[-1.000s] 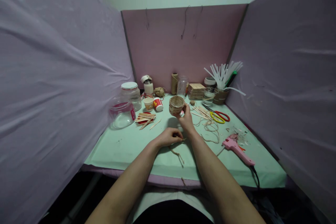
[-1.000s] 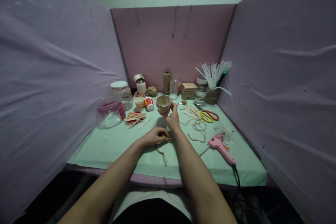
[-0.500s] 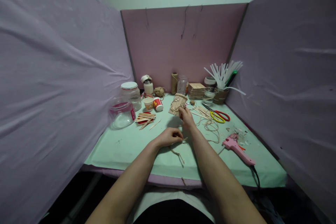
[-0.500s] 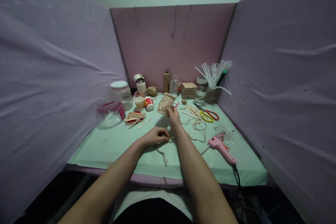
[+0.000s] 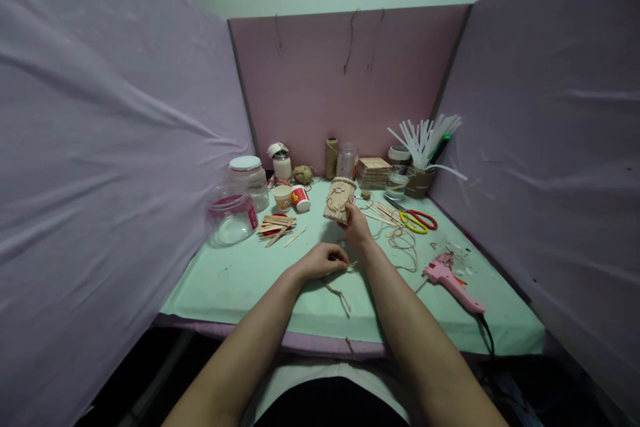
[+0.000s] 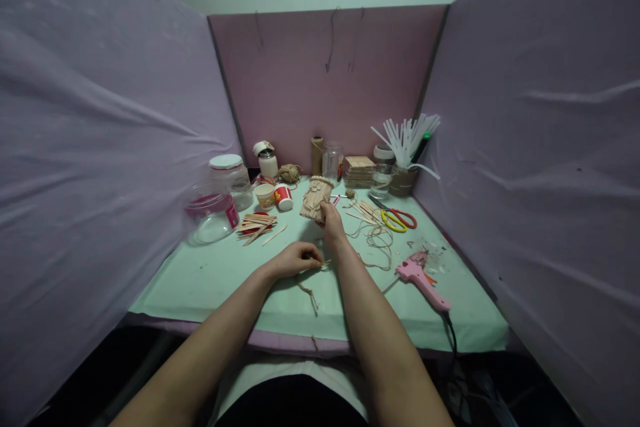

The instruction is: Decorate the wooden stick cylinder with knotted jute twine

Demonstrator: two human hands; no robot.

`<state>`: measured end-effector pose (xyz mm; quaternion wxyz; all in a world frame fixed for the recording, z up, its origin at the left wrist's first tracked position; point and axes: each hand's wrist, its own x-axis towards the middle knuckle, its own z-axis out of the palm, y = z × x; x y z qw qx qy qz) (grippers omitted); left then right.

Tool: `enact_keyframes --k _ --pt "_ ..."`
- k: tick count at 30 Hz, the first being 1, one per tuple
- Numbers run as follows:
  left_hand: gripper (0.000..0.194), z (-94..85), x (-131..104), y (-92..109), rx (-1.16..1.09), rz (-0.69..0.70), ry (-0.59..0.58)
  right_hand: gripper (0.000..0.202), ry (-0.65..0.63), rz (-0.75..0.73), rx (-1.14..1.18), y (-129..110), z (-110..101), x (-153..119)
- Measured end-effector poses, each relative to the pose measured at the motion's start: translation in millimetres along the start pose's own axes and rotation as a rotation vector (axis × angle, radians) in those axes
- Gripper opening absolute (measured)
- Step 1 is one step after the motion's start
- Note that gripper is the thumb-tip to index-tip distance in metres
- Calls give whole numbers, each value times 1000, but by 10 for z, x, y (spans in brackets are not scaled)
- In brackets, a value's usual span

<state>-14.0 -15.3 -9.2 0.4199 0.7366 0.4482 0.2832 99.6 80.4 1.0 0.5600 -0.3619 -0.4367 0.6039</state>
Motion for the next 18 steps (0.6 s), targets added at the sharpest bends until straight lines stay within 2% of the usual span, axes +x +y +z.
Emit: enact_keyframes --k 3,12,15,18 --pt "18 -3 -1 8 8 5 -5 39 29 100 103 -40 12 -13" --pt "18 -1 4 9 -39 -6 6 38 10 107 137 -69 34 -40" --pt "20 -24 -2 29 -169 -37 16 35 17 71 142 -35 21 -28" --pt "25 -83 -32 60 -448 -93 7 37 9 36 109 -8 12 -28"
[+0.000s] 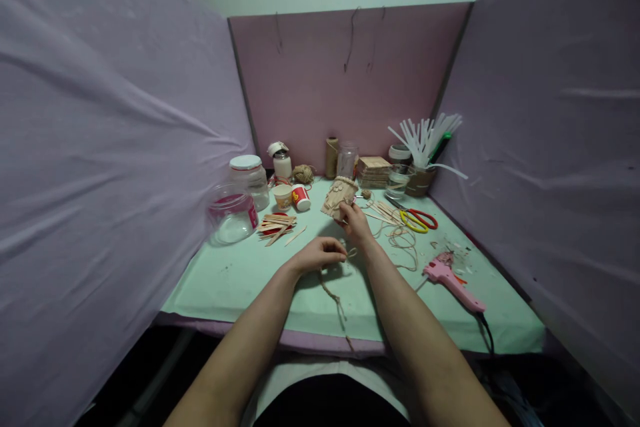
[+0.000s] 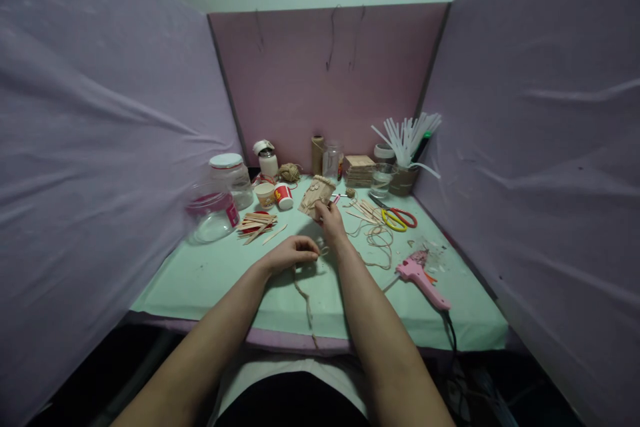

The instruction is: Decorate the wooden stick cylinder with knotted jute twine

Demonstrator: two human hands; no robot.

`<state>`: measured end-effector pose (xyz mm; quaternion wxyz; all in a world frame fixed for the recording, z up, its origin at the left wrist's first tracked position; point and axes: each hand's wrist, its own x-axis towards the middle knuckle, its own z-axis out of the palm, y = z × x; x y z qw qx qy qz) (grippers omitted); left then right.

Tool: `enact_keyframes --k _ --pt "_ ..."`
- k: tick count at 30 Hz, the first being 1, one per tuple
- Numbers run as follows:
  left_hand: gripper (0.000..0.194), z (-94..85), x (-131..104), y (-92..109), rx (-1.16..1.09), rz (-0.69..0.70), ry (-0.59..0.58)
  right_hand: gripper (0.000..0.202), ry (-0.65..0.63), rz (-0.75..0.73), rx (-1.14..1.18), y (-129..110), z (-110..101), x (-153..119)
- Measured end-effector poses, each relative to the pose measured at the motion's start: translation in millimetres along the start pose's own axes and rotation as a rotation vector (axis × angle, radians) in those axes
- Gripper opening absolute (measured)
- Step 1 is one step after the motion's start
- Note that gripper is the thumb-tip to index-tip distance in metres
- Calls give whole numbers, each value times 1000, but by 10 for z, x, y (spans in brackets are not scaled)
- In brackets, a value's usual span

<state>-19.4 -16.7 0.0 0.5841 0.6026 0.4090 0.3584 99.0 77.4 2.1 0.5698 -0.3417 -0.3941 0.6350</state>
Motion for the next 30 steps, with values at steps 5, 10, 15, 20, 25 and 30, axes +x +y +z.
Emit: enact_keyframes --k 5,10,15,20,25,30 --pt "25 -128 -54 85 -588 1 107 46 -43 -156 -147 82 -40 35" --pt "24 -198 -33 119 -865 -9 223 51 31 -269 -497 219 -130 83" --pt "30 -183 -18 116 -935 2 251 51 24 -293 -701 250 -153 54" --pt "30 -175 -21 123 -929 -1 254 58 -31 -245 -882 212 -155 32" --pt "31 -176 -21 118 -914 -8 259 64 30 -357 -936 110 -235 -32" --pt "34 -166 -20 103 -867 -7 218 29 118 -508 -717 -63 -203 -232"
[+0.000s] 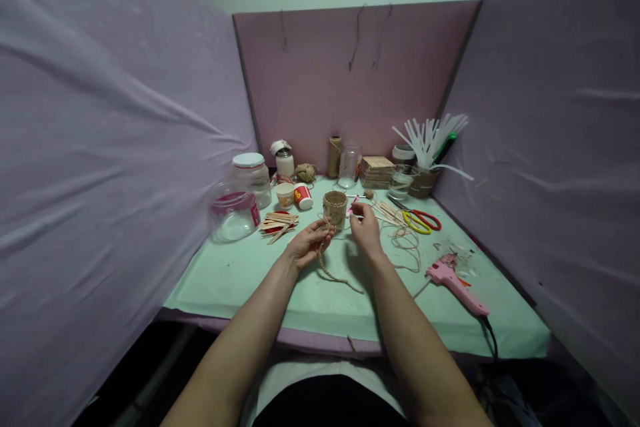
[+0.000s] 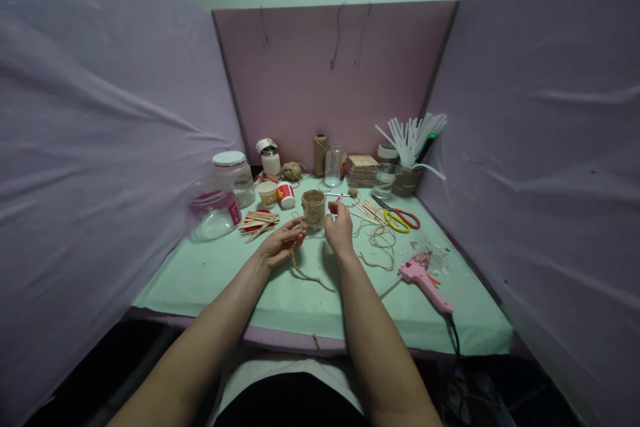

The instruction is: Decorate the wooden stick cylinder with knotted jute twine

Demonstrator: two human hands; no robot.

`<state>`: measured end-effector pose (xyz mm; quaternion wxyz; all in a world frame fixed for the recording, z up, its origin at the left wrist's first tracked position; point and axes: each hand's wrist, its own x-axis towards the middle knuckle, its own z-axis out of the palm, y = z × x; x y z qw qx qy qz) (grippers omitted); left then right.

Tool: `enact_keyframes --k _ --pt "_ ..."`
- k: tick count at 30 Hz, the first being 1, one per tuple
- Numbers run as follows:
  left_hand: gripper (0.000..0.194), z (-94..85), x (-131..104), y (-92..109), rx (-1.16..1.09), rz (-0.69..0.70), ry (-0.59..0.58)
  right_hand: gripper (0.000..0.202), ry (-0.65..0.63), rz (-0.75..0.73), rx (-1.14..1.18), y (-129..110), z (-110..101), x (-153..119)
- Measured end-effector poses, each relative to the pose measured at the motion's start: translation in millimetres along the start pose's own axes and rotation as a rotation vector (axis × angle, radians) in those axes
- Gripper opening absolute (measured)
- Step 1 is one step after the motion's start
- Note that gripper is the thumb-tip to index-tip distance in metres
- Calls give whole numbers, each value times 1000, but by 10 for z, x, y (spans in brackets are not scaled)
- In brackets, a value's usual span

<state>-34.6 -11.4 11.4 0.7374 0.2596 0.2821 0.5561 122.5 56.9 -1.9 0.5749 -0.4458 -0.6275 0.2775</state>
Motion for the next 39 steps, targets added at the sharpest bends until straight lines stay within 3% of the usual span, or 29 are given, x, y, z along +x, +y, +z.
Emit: enact_keyframes --k 5,12,21,30,39 --pt "29 2 -4 -21 66 -19 0 20 -295 66 298 -217 -11 -97" --pt "33 33 -19 -31 139 1 -27 22 -495 133 312 -272 -57 -143" --pt "40 38 3 -77 325 80 13 19 -595 115 248 -335 -163 -173" --pt "31 58 23 -138 470 111 113 12 -579 110 182 -202 -115 -160" --pt "20 51 33 -171 518 91 146 18 -544 118 136 -213 -124 -159"
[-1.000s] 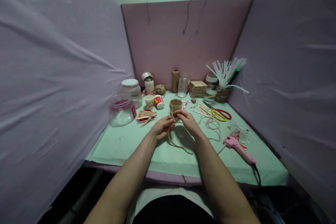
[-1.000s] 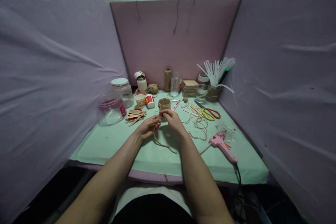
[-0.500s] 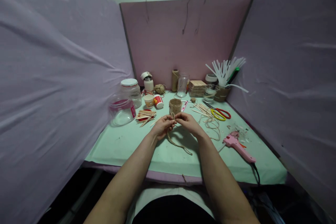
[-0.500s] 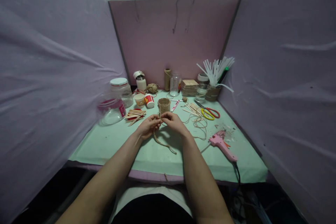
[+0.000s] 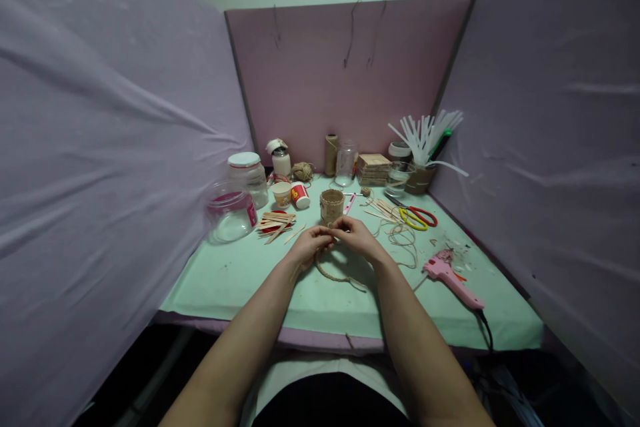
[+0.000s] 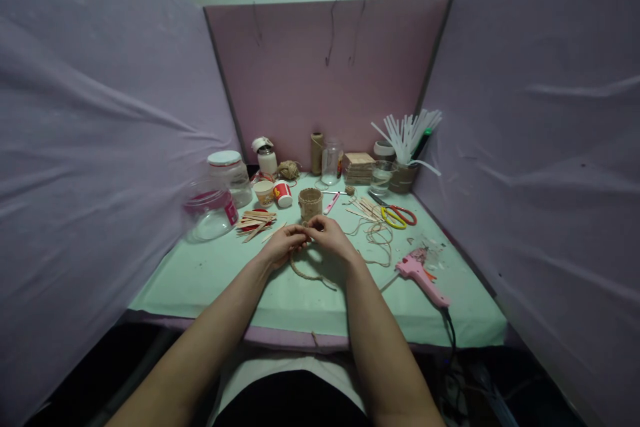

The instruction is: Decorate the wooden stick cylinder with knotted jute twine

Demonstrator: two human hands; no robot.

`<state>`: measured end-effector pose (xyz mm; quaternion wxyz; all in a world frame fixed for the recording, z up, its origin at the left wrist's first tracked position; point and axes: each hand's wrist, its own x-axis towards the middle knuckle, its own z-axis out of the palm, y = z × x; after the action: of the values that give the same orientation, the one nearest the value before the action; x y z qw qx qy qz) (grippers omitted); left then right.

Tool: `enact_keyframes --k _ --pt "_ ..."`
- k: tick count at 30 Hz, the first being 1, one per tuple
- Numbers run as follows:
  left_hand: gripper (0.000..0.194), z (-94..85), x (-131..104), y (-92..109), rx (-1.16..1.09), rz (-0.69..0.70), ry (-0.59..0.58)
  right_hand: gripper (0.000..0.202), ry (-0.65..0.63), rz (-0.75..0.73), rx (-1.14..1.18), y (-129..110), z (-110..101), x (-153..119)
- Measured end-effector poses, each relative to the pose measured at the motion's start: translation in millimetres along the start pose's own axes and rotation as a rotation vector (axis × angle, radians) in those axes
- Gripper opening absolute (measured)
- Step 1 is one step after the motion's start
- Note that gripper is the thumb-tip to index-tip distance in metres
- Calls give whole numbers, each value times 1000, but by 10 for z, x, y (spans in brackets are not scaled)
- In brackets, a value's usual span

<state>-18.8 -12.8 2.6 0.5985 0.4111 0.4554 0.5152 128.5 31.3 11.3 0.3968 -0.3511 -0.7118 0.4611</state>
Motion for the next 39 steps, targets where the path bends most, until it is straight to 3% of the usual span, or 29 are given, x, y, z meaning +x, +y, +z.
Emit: enact_keyframes --k 18,39 --pt "28 -38 60 -50 -22 43 6 16 42 18 -25 6 22 13" --pt "26 -17 63 -35 28 166 106 24 16 21 -44 68 28 24"
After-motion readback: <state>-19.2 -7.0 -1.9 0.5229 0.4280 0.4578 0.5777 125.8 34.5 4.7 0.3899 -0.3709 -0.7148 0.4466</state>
